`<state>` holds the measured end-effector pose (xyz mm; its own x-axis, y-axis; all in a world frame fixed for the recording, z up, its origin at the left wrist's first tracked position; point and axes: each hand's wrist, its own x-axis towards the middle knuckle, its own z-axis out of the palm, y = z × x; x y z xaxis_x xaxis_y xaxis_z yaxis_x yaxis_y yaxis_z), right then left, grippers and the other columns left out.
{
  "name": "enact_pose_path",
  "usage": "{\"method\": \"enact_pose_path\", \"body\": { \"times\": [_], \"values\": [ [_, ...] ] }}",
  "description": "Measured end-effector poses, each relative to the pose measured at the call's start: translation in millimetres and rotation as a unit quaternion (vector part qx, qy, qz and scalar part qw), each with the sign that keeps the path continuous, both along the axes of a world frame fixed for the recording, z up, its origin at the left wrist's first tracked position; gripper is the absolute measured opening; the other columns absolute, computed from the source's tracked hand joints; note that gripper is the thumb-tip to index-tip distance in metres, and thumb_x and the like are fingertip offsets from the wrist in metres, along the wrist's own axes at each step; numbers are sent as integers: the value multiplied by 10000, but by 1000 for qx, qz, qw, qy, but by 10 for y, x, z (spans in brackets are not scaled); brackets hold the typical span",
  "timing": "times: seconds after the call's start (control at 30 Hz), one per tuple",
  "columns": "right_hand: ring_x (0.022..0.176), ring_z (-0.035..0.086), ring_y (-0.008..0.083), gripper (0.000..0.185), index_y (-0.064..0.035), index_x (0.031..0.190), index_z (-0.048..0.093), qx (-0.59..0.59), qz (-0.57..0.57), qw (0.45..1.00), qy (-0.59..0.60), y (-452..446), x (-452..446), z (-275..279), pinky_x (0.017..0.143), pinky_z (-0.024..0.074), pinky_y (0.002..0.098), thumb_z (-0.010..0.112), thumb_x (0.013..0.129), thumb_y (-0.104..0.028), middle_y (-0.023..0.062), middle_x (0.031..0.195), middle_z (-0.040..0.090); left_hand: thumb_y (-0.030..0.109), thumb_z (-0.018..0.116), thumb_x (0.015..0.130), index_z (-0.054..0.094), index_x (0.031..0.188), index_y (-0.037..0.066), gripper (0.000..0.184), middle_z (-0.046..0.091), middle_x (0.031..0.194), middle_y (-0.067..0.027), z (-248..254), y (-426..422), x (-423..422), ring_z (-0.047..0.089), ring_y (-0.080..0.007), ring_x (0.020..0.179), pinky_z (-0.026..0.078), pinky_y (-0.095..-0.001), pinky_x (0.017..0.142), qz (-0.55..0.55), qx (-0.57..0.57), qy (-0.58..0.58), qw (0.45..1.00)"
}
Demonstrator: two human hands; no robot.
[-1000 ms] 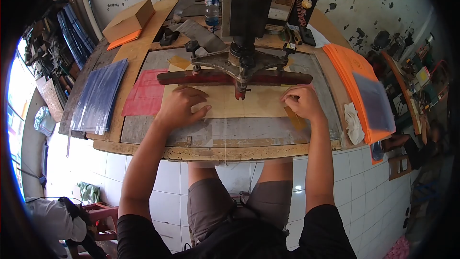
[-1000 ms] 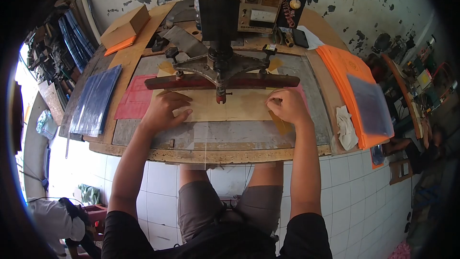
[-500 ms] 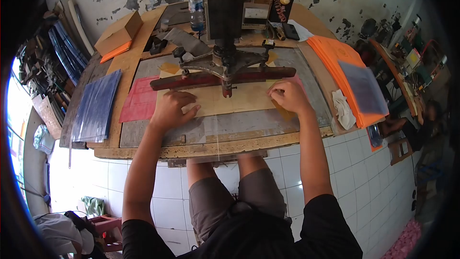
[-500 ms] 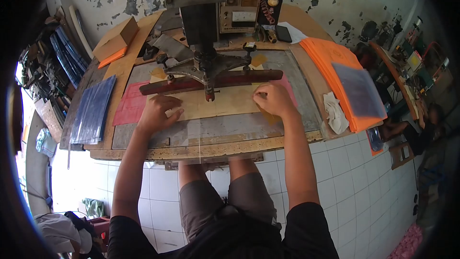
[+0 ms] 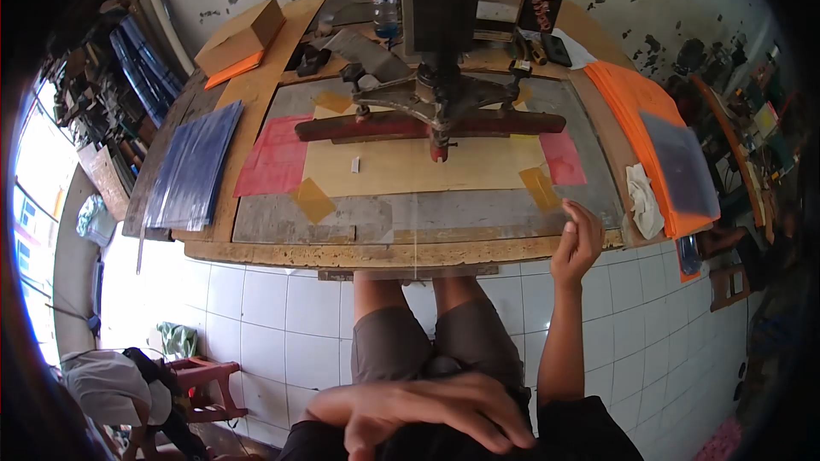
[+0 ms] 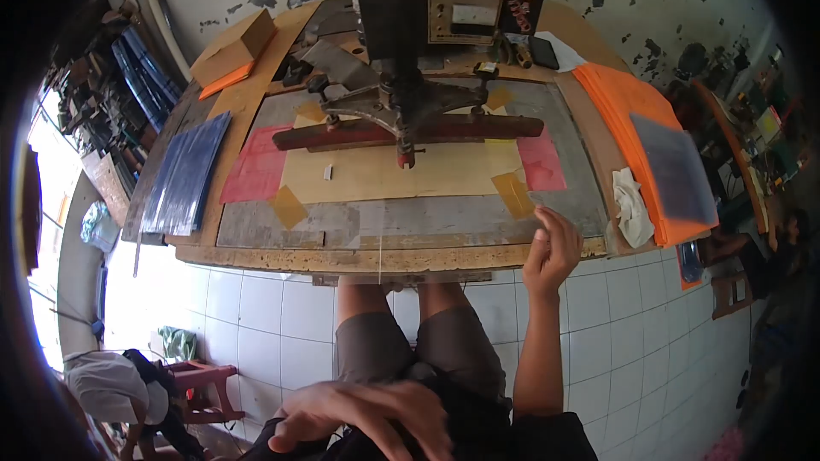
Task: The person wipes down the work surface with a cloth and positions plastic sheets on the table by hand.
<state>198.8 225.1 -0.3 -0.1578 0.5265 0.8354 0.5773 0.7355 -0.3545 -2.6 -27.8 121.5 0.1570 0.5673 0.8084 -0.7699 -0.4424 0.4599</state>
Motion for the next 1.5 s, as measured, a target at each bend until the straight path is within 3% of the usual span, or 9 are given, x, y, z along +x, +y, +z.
{"method": "enact_pose_path", "body": {
  "times": [0.03, 0.07, 0.13, 0.17, 0.3, 0.37, 0.6, 0.77, 1.5],
  "values": [
    [1140, 733, 314, 405, -23, 1252, 756, -12, -11, 1000, 7, -17, 5, -51, 1031, 484, 457, 475, 1160, -299, 112, 1298, 778, 809, 442, 1046, 612, 1437, -58, 966, 623, 1365, -341, 34, 4, 170, 644, -446, 1231, 500, -546, 1019, -41, -3, -55, 998],
    [1154, 733, 314, 408, -23, 1271, 748, 4, -12, 1000, 1, -9, 4, -79, 1036, 480, 457, 466, 1159, -296, 114, 1305, 778, 816, 444, 1043, 597, 1462, -24, 951, 590, 1392, -330, 67, 10, 338, 618, -435, 1255, 486, -542, 1027, -83, -4, -109, 991],
    [1182, 734, 314, 417, -25, 1309, 734, 32, -22, 999, -8, -31, 28, -145, 1046, 473, 458, 448, 1158, -289, 119, 1319, 778, 848, 414, 1029, 551, 1478, -32, 997, 492, 1510, -361, 131, 56, 400, 501, -493, 1407, 407, -603, 1135, -211, 13, -132, 969],
    [1261, 721, 314, 434, -37, 1356, 711, 12, -23, 999, -29, -65, 67, -193, 1122, 427, 464, 423, 1154, -291, 108, 1376, 767, 861, 397, 1025, 542, 1473, -30, 1008, 463, 1546, -370, 165, 61, 440, 462, -511, 1459, 379, -624, 1171, -261, 11, -142, 955],
    [1384, 676, 290, 432, -61, 1374, 703, 6, -7, 999, -33, -108, 129, -328, 1225, 331, 475, 421, 1144, -294, 72, 1436, 751, 885, 338, 1021, 586, 1359, 7, 973, 490, 1527, -350, 323, -25, 612, 448, -489, 1485, 360, -627, 1178, -349, -35, -169, 921],
    [1376, 681, 283, 432, -63, 1373, 704, 6, -14, 999, -32, -108, 137, -339, 1220, 335, 472, 420, 1143, -293, 69, 1427, 756, 889, 324, 1021, 591, 1304, 25, 948, 492, 1527, -344, 375, -57, 676, 445, -482, 1490, 358, -625, 1175, -377, -48, -177, 908],
    [1356, 694, 273, 415, -67, 1335, 713, 22, -26, 999, -15, -94, 74, -362, 1209, 341, 468, 418, 1147, -290, 62, 1401, 770, 890, 283, 1018, 582, 1194, 61, 899, 496, 1500, -342, 360, 22, 769, 482, -487, 1456, 388, -608, 1109, -407, -13, -145, 902],
    [1338, 702, 270, 409, -74, 1310, 722, 31, -21, 999, -22, -96, 98, -344, 1195, 353, 460, 420, 1156, -303, 60, 1385, 776, 870, 288, 1026, 572, 1193, 46, 887, 498, 1483, -347, 370, -2, 804, 483, -507, 1443, 392, -622, 1117, -411, -18, -198, 890],
    [1286, 722, 269, 392, -82, 1286, 728, 47, -29, 998, -20, -104, 70, -318, 1167, 376, 442, 425, 1154, -294, 68, 1355, 789, 896, 308, 1020, 583, 1216, 25, 934, 486, 1474, -363, 371, 35, 795, 496, -511, 1430, 425, -644, 1134, -391, -7, -204, 897]
  ]
}}
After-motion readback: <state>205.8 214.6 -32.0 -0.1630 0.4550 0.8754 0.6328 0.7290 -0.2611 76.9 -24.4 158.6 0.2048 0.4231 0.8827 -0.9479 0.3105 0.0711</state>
